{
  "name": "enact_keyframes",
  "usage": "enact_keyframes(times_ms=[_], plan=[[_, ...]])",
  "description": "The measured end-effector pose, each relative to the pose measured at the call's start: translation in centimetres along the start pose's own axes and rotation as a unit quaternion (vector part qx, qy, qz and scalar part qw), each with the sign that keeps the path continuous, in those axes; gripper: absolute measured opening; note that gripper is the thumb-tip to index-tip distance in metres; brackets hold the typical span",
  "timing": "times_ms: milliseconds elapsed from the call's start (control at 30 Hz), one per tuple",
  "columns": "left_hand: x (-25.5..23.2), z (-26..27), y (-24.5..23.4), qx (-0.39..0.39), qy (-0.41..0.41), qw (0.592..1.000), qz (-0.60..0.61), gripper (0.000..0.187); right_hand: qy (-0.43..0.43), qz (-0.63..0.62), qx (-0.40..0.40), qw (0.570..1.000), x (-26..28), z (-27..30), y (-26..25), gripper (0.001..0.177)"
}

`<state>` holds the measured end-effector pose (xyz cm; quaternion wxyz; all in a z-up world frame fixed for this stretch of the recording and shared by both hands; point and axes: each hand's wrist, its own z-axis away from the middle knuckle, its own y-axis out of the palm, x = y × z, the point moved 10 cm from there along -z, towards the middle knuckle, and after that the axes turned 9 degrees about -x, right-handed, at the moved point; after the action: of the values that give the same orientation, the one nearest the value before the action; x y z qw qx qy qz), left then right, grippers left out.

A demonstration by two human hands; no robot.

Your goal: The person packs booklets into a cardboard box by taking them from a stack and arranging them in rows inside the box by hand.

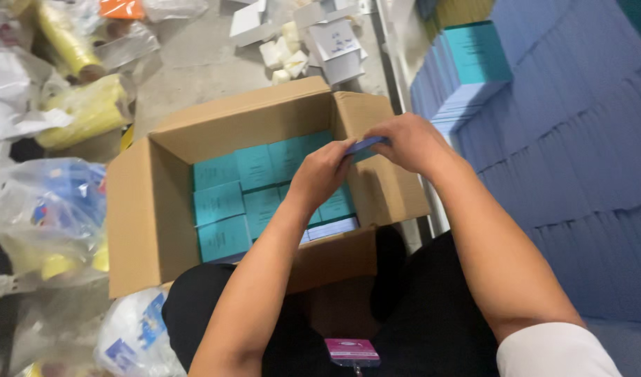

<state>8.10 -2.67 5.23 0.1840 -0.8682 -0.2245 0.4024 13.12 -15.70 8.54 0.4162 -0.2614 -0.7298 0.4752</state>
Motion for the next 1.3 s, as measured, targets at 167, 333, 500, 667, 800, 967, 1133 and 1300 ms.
enact_keyframes(times_ms=[167, 333, 500, 667, 800, 967, 1133, 1300], plan=[[-4.1, -2.9, 3.6, 0.011, 0.04, 0.999, 0.021, 0.028, 0.028, -0.014, -0.064, 0.997, -2.4, 2.7, -6.6, 0.024], [-6.6, -6.8, 7.3, 0.011, 0.087, 0.996, 0.016, 0.028, 0.017, -0.038, -0.15, 0.988, -4.8, 4.6, -11.2, 0.027], [-9.0, -11.0, 9.6, -0.039, 0.199, 0.978, 0.046, 0.032, 0.092, -0.038, -0.27, 0.958, -9.2, 5.8, -14.6, 0.026], [-9.6, -15.1, 11.9, -0.07, 0.239, 0.968, 0.022, 0.032, 0.021, 0.013, -0.4, 0.916, -11.3, 5.8, -16.1, 0.026], [-10.1, -16.5, 13.7, -0.097, 0.299, 0.949, -0.005, 0.031, 0.014, 0.026, -0.468, 0.883, -13.3, 6.5, -16.2, 0.031], [-7.9, -16.4, 16.7, -0.095, 0.286, 0.953, 0.007, 0.028, 0.059, 0.036, -0.469, 0.881, -16.7, 6.0, -13.8, 0.026], [-4.9, -14.0, 20.0, -0.065, 0.256, 0.964, 0.013, 0.031, 0.125, 0.032, -0.394, 0.91, -21.4, 5.4, -10.2, 0.026], [-3.0, -13.6, 22.5, -0.03, 0.203, 0.978, 0.026, 0.029, 0.167, 0.062, -0.362, 0.915, -23.7, 5.3, -8.3, 0.024]])
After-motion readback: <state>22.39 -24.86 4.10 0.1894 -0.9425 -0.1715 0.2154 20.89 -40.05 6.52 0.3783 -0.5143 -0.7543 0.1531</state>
